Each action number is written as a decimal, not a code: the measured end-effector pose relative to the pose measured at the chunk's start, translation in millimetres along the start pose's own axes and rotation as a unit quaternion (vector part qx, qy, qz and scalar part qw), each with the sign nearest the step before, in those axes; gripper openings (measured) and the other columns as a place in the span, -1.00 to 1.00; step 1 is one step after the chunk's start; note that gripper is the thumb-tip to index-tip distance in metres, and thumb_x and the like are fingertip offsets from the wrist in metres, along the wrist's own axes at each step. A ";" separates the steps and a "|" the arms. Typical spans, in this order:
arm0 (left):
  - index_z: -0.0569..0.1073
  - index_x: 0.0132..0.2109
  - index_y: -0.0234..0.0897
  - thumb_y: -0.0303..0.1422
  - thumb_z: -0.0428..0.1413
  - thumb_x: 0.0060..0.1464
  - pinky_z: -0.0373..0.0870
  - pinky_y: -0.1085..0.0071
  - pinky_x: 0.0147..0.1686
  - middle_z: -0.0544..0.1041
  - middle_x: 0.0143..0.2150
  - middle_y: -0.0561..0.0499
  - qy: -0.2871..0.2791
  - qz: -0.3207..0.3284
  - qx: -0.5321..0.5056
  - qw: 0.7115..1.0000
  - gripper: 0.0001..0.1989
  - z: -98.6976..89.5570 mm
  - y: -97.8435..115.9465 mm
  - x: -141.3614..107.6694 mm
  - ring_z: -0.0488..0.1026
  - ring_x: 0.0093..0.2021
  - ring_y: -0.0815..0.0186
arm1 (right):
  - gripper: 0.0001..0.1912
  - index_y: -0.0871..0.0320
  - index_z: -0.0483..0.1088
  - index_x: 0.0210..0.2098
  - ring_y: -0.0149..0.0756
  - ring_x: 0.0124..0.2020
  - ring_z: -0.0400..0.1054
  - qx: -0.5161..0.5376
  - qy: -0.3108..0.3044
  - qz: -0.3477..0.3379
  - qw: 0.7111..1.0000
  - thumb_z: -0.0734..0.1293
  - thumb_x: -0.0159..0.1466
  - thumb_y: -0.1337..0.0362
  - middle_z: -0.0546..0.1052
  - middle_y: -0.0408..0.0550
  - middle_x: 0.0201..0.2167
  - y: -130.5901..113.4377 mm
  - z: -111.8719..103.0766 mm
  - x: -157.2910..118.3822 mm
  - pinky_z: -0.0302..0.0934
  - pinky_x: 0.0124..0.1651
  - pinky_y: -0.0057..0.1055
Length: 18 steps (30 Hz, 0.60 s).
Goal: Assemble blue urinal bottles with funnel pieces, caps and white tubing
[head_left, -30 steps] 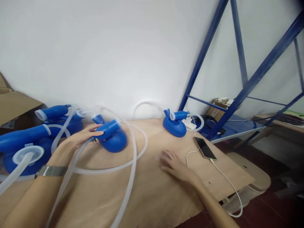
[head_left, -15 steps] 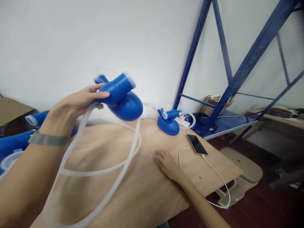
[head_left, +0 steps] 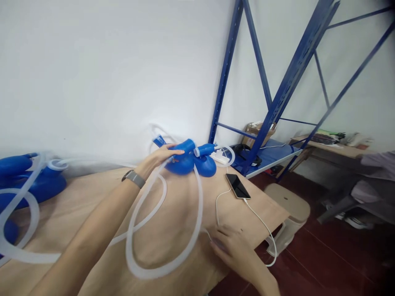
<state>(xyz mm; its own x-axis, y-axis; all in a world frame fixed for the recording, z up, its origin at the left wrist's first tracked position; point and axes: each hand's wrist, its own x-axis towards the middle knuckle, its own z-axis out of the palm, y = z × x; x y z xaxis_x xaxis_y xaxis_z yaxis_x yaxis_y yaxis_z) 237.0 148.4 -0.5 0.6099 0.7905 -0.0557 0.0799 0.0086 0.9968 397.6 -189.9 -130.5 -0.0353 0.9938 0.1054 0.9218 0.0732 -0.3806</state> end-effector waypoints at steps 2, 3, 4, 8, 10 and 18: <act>0.41 0.33 -0.35 -0.29 0.54 -0.18 0.61 0.39 -0.35 0.68 -0.04 -0.23 -0.016 -0.022 0.005 1.000 -0.07 7.7 -14.7 4.6 0.64 -0.31 0.21 | -0.74 0.03 0.61 -0.10 -0.14 -0.08 0.58 0.030 0.017 0.023 0.999 0.27 0.48 0.14 0.64 0.02 -0.08 11.0 -9.2 -32.0 0.46 -0.03 -0.28; 0.42 0.33 -0.35 -0.28 0.55 -0.19 0.61 0.39 -0.36 0.69 -0.06 -0.22 -0.026 -0.031 0.006 0.999 -0.07 10.6 -21.0 7.2 0.64 -0.32 0.21 | -0.71 0.01 0.63 -0.10 -0.16 -0.04 0.58 0.051 0.035 0.036 0.997 0.28 0.48 0.09 0.63 0.03 -0.02 18.1 -12.1 -45.6 0.47 0.00 -0.32; 0.43 0.31 -0.35 -0.27 0.55 -0.20 0.61 0.40 -0.37 0.69 -0.07 -0.22 -0.036 -0.038 0.005 0.999 -0.08 13.0 -26.7 10.2 0.63 -0.33 0.22 | -0.67 0.01 0.65 -0.11 -0.16 0.01 0.58 0.075 0.065 0.051 0.994 0.28 0.48 0.04 0.62 0.05 0.02 25.6 -14.0 -56.9 0.47 0.04 -0.36; 0.50 0.22 -0.31 -0.18 0.52 -0.14 0.58 0.46 -0.39 0.69 -0.07 -0.19 -0.071 -0.042 0.000 0.997 -0.21 18.4 -42.9 25.4 0.62 -0.35 0.27 | -0.49 0.04 0.69 -0.12 -0.05 0.08 0.59 0.159 0.212 0.115 0.957 0.28 0.41 -0.18 0.66 0.13 0.00 50.1 -18.6 -75.8 0.52 0.07 -0.34; 0.52 0.17 -0.35 -0.10 0.48 -0.06 0.55 0.47 -0.40 0.68 -0.11 -0.20 -0.079 -0.035 0.007 0.996 -0.29 20.4 -46.9 31.5 0.61 -0.35 0.28 | -0.45 0.02 0.70 -0.12 0.01 -0.03 0.63 0.193 0.254 0.138 0.938 0.30 0.34 -0.25 0.69 0.14 -0.08 54.8 -22.6 -68.2 0.57 -0.06 -0.27; 0.52 0.15 -0.39 0.01 0.23 0.23 0.52 0.37 -0.29 0.67 -0.17 -0.21 -0.011 0.018 0.145 0.989 -0.42 1.1 -47.6 0.7 0.62 -0.27 0.19 | -0.51 -0.09 0.67 -0.03 -0.01 -0.24 0.63 0.269 0.085 -0.020 0.959 0.44 0.24 -0.24 0.71 0.05 -0.18 -13.3 9.8 8.1 0.56 -0.22 -0.26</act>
<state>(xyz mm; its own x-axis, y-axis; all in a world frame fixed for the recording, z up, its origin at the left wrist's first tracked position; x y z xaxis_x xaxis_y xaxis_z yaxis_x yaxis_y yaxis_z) 234.5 147.9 -48.1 0.6333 0.7735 -0.0243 0.2778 -0.1979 0.9400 381.3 -182.1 -133.5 0.0381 0.9647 0.2606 0.5867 0.1895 -0.7873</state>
